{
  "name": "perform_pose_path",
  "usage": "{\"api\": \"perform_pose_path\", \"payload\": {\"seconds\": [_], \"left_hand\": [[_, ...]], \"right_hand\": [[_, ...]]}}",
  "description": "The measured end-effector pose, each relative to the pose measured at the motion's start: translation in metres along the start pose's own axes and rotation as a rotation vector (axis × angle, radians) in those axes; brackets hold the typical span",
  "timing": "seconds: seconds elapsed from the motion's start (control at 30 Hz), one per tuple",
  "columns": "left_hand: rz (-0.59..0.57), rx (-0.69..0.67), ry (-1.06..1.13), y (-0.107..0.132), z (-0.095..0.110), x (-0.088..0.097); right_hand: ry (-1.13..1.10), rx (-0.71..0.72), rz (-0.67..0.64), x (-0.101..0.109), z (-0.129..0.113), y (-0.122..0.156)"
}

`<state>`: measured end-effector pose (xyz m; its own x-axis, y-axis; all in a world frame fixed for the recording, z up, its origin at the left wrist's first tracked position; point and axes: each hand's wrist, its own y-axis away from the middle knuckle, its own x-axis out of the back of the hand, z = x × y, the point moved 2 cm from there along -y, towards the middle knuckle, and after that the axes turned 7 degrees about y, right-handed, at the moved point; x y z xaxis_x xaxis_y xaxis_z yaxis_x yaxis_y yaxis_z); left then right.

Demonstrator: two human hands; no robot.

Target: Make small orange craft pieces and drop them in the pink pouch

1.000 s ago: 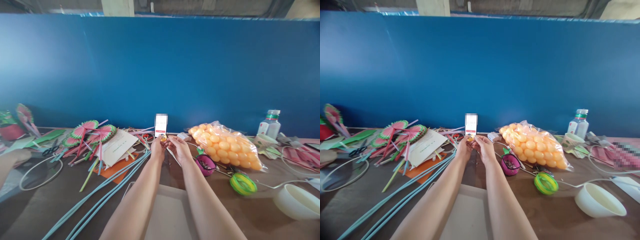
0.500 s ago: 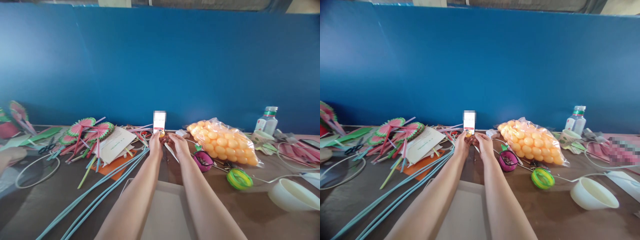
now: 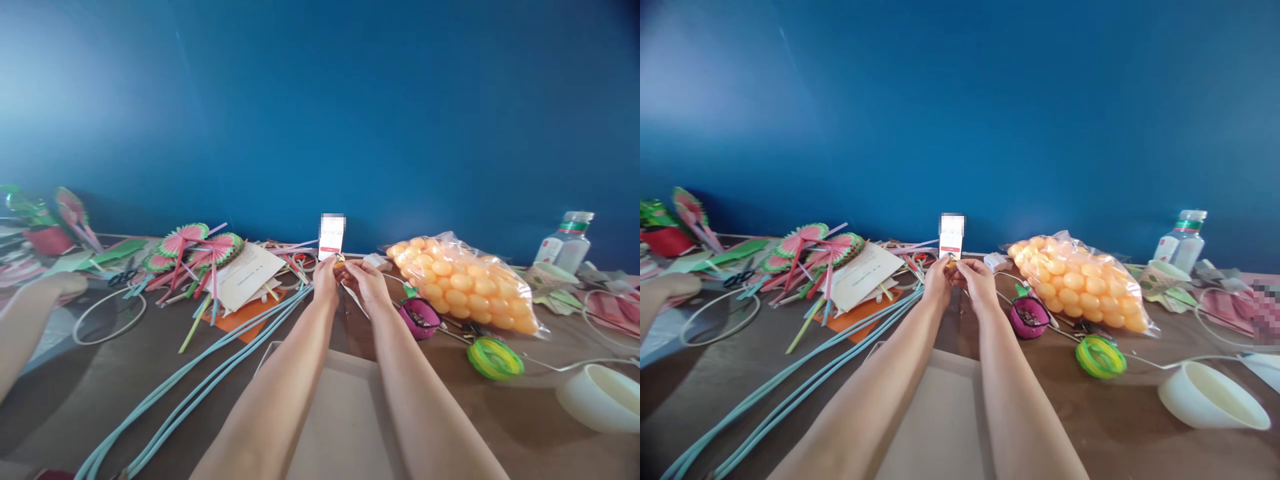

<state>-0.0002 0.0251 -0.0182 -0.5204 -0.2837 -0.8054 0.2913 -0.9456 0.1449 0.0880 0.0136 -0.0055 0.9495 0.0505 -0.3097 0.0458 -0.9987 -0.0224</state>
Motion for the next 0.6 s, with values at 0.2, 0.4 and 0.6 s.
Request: {"api": "perform_pose_path", "payload": {"seconds": [0.2,0.4,0.6], "left_hand": [[0.019,0.032,-0.014,0.0009,-0.0010,0.0004],[0.020,0.038,-0.041,0.0016,-0.0022,0.0011],[0.006,0.043,-0.052,0.0030,-0.0023,0.0002]], "right_hand": [[0.004,-0.003,0.016,0.0014,0.0020,-0.0013],[-0.001,-0.013,0.036,0.0029,0.0026,-0.0014],[0.039,-0.016,0.009,0.0018,0.0055,-0.0019]]}}
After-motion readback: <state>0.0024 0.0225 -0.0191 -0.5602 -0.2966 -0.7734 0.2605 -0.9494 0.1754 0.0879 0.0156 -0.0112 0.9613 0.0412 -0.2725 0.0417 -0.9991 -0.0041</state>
